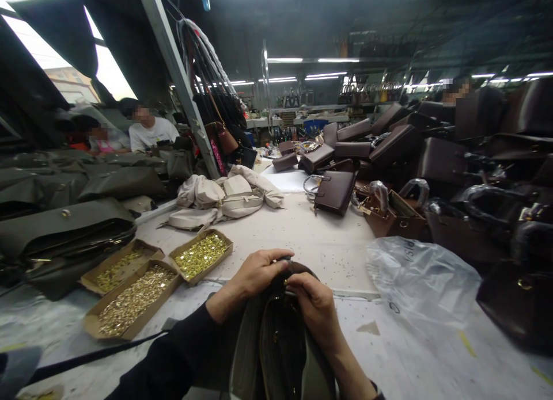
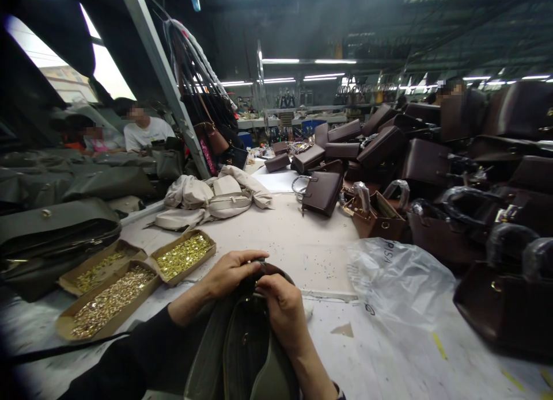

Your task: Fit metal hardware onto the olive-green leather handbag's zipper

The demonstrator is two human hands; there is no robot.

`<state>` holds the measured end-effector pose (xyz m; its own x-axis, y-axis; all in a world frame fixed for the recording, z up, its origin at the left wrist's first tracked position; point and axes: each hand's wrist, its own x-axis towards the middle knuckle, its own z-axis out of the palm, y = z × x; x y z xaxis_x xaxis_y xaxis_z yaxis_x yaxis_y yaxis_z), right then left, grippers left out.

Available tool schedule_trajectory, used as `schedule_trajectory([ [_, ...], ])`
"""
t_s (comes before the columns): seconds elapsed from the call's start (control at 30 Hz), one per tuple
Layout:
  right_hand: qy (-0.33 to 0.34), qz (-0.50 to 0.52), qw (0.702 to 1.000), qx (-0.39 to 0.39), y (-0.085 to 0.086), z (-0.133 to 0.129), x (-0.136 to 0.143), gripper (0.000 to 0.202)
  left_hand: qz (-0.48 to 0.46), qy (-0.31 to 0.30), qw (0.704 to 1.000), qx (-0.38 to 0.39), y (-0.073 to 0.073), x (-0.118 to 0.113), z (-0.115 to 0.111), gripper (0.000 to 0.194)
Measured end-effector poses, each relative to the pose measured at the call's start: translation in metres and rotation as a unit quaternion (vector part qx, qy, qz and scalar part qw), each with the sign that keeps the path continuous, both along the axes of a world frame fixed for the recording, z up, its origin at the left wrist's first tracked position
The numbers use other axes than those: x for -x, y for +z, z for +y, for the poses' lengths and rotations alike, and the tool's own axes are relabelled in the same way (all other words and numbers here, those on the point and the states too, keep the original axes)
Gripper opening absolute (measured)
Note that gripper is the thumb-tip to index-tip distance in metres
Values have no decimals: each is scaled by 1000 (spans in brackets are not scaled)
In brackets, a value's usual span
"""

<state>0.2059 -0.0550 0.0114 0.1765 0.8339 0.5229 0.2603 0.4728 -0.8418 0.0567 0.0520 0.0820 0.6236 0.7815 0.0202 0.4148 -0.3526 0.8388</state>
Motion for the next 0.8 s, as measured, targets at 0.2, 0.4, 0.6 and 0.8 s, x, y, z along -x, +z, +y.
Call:
schedule_trajectory([
  [0.2, -53, -37, 998, -23, -1, 1, 3, 20, -69, 35, 988, 131, -8, -9, 5, 44],
  [0.4, -86, -51, 993, -55, -6, 5, 6, 21, -178, 118, 954, 212, -26, -20, 7, 40],
  [0.6, -164, -98, 978, -85, -10, 2, 11, 23, -197, 136, 945, 225, -27, -20, 4, 41],
  [0.8, -217, -121, 966, -66, -17, 3, 10, 26, -183, 138, 953, 199, -22, -20, -2, 37],
])
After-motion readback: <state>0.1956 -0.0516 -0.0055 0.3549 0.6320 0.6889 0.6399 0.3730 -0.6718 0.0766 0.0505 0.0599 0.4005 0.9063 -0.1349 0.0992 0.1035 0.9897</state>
